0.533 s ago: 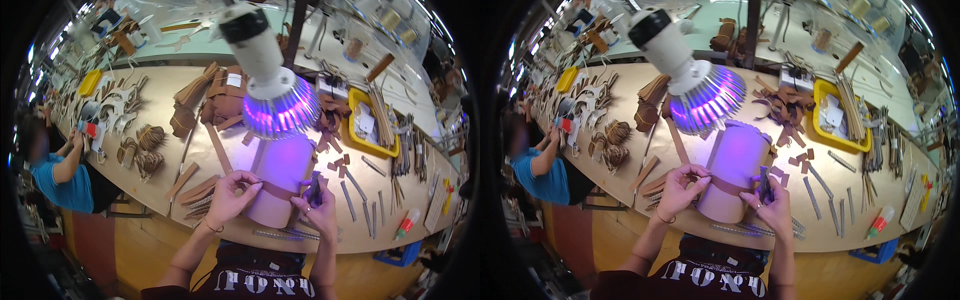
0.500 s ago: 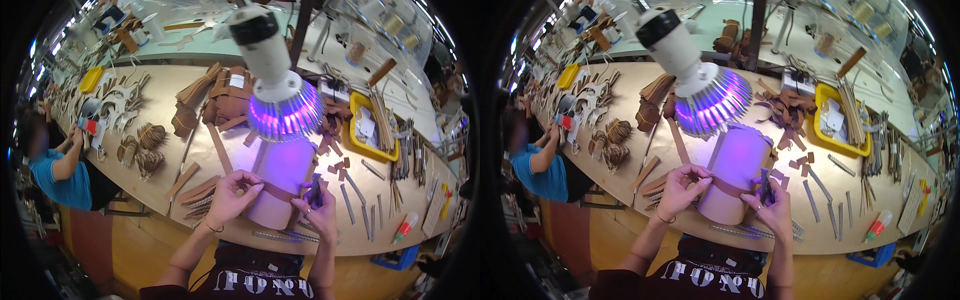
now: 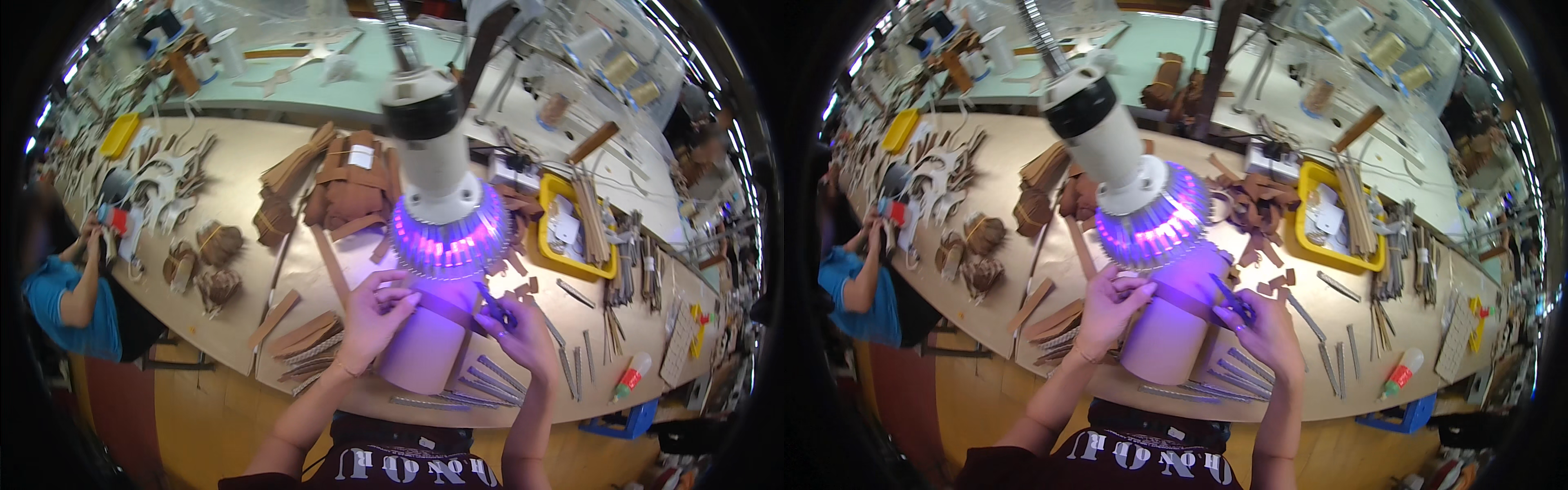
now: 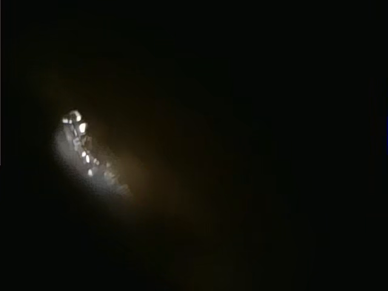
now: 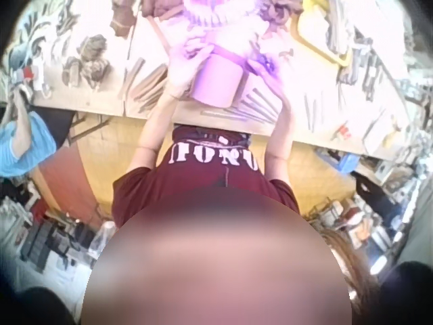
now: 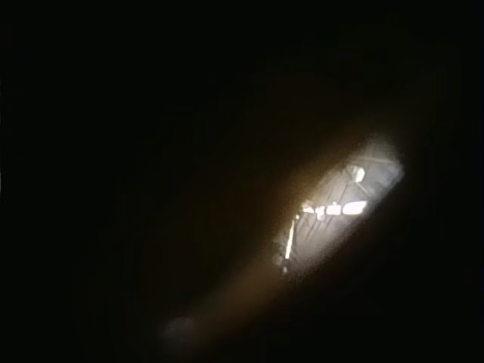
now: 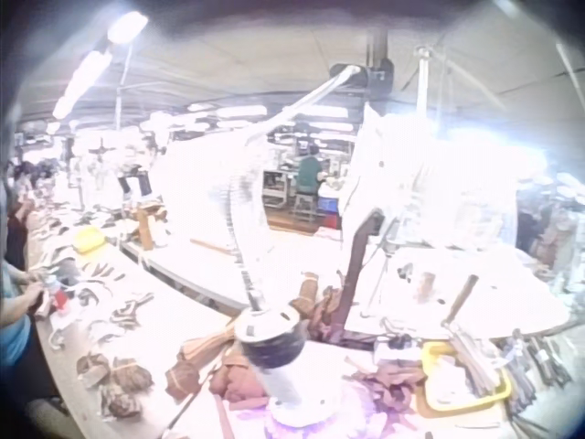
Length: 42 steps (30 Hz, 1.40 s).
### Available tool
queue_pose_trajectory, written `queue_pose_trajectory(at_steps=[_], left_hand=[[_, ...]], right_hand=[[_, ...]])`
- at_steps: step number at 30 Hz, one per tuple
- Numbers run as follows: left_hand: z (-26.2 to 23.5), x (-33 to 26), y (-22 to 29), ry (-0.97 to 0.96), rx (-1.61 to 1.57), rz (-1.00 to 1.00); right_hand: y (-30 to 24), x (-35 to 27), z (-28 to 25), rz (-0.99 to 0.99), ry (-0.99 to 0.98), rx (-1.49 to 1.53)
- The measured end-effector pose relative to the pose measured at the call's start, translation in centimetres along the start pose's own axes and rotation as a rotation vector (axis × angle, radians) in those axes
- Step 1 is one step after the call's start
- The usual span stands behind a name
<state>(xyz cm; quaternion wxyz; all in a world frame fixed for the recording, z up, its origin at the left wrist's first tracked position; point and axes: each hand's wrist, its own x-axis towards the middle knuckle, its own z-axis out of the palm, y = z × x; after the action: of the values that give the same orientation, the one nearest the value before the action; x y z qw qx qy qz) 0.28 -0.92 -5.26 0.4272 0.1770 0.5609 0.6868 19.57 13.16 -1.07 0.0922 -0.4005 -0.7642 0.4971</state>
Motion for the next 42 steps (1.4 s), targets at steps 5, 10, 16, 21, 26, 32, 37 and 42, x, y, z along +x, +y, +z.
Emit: queue_pose_trajectory(at_steps=[5,10,16,21,26,32,37,42], left_hand=[[-0.5,-0.2,-0.6,0.029,0.007,0.049],[-0.4,0.0,0.4,0.113,0.290,0.317],[1.8,0.1,2.8,-0.127,0.116,0.111],[2.0,1.4,3.6,-0.224,-0.014,0.037],[1.3,1.3,3.3,-0.192,0.025,0.021],[1.5,1.4,3.6,-0.087,-0.180,0.026],[0.4,2.3,4.3,-0.001,-0.318,0.116],[-0.5,1.2,4.0,-0.025,-0.207,0.057]], right_hand=[[-2.3,0.0,-1.0,0.156,-0.107,0.058],[-4.6,0.4,-0.8,0.109,-0.197,0.341],[-5.7,1.1,-0.4,0.048,-0.383,0.492],[-6.1,0.3,0.6,-0.144,-0.084,-0.042],[-6.2,-0.8,1.9,-0.441,0.335,-0.765],[-6.0,-0.6,2.1,-0.356,0.305,-0.581],[-5.6,-0.6,-0.4,0.125,0.055,0.099],[-4.3,0.0,1.9,0.074,0.227,0.788]])
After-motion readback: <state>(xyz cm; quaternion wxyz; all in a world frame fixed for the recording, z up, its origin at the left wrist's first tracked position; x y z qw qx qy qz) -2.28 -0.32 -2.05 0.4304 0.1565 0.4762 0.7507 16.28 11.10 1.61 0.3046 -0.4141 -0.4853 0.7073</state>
